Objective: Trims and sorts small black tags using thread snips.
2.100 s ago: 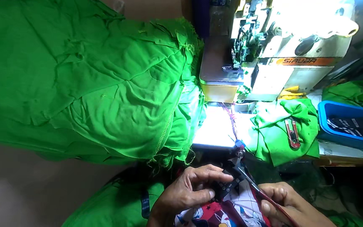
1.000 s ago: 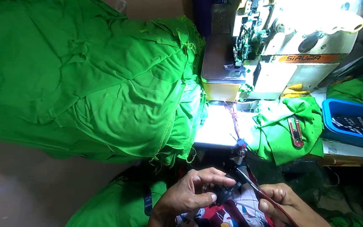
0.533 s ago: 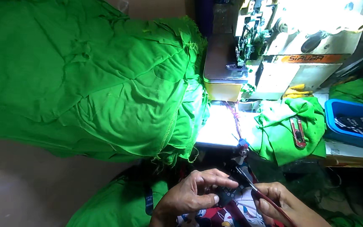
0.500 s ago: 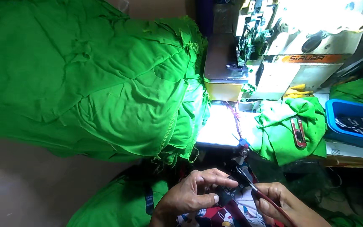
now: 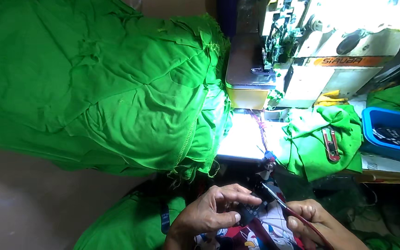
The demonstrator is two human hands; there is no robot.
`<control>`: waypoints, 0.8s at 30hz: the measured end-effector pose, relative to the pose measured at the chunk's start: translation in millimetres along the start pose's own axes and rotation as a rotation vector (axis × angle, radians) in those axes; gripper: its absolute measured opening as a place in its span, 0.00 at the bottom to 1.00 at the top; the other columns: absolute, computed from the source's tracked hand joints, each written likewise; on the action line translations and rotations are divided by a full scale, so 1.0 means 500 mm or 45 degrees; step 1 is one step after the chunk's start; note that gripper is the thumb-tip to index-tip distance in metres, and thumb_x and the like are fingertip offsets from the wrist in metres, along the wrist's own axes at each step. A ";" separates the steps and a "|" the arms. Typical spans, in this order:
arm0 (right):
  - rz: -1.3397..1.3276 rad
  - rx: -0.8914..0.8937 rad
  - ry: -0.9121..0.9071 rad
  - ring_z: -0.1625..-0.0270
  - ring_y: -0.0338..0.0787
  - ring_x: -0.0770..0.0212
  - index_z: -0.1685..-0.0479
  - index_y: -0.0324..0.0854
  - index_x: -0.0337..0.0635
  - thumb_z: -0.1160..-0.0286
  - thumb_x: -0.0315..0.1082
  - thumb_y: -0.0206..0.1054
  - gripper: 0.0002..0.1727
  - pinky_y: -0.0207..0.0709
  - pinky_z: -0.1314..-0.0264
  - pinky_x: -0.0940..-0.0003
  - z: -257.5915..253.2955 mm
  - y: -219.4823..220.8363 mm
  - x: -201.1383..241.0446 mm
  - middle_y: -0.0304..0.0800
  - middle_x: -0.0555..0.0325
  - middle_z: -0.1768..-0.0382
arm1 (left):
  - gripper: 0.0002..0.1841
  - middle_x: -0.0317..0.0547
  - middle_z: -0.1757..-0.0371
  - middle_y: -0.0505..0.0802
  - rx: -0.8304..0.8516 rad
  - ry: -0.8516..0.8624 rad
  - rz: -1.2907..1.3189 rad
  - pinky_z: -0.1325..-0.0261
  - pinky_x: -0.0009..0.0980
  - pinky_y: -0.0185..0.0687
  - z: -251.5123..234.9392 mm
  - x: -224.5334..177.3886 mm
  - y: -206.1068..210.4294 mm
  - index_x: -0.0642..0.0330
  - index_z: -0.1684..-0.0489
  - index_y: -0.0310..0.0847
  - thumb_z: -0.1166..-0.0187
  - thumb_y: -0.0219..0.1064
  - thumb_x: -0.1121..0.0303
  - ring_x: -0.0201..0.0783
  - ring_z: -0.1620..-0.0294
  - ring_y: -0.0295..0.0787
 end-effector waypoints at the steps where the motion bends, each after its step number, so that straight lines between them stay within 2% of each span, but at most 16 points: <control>1: 0.011 -0.006 -0.012 0.82 0.73 0.93 0.79 0.79 0.59 0.21 0.56 0.67 0.19 0.65 0.80 0.95 0.000 -0.001 0.000 0.75 0.86 0.86 | 0.23 0.38 0.34 0.88 -0.001 0.000 -0.001 0.41 0.16 0.82 -0.001 -0.001 0.000 0.68 0.34 0.85 0.30 0.61 0.86 0.20 0.39 0.84; 7: -0.023 0.045 -0.015 0.80 0.76 0.92 0.77 0.80 0.58 0.23 0.56 0.69 0.18 0.68 0.78 0.94 -0.003 0.002 -0.006 0.79 0.85 0.83 | 0.23 0.38 0.34 0.88 0.007 0.007 0.002 0.39 0.17 0.81 -0.001 0.000 0.002 0.69 0.34 0.85 0.30 0.61 0.86 0.20 0.37 0.83; 13: 0.012 0.028 0.065 0.80 0.75 0.91 0.76 0.79 0.59 0.26 0.62 0.68 0.21 0.67 0.78 0.93 -0.008 0.006 -0.012 0.76 0.86 0.83 | 0.22 0.39 0.35 0.88 0.007 -0.016 -0.012 0.40 0.17 0.82 0.001 0.002 0.004 0.69 0.34 0.84 0.29 0.61 0.85 0.20 0.39 0.84; 18: -0.013 0.025 0.012 0.81 0.74 0.92 0.78 0.80 0.59 0.22 0.56 0.68 0.19 0.66 0.79 0.94 -0.006 0.003 -0.011 0.76 0.86 0.85 | 0.23 0.39 0.35 0.88 -0.005 -0.019 -0.025 0.39 0.17 0.81 0.004 0.005 0.001 0.70 0.34 0.84 0.30 0.61 0.85 0.21 0.38 0.83; 21: -0.014 -0.043 -0.024 0.81 0.75 0.92 0.79 0.79 0.60 0.22 0.54 0.68 0.18 0.66 0.79 0.95 -0.002 -0.003 -0.007 0.77 0.87 0.85 | 0.22 0.39 0.34 0.88 -0.020 -0.015 -0.018 0.39 0.17 0.82 0.007 0.004 -0.001 0.69 0.35 0.85 0.30 0.62 0.85 0.21 0.38 0.84; 24: -0.057 -0.242 -0.042 0.81 0.78 0.91 0.77 0.83 0.63 0.25 0.53 0.71 0.14 0.71 0.78 0.94 -0.003 -0.013 -0.003 0.82 0.86 0.83 | 0.23 0.39 0.34 0.88 -0.051 -0.006 0.009 0.39 0.18 0.83 0.002 -0.002 0.000 0.70 0.35 0.85 0.31 0.63 0.86 0.21 0.39 0.85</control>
Point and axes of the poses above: each hand's wrist, its own z-axis away from the middle knuckle, its own y-axis out of the palm, x = y × z, the point moved 6 cm from there along -z, towards the middle knuckle
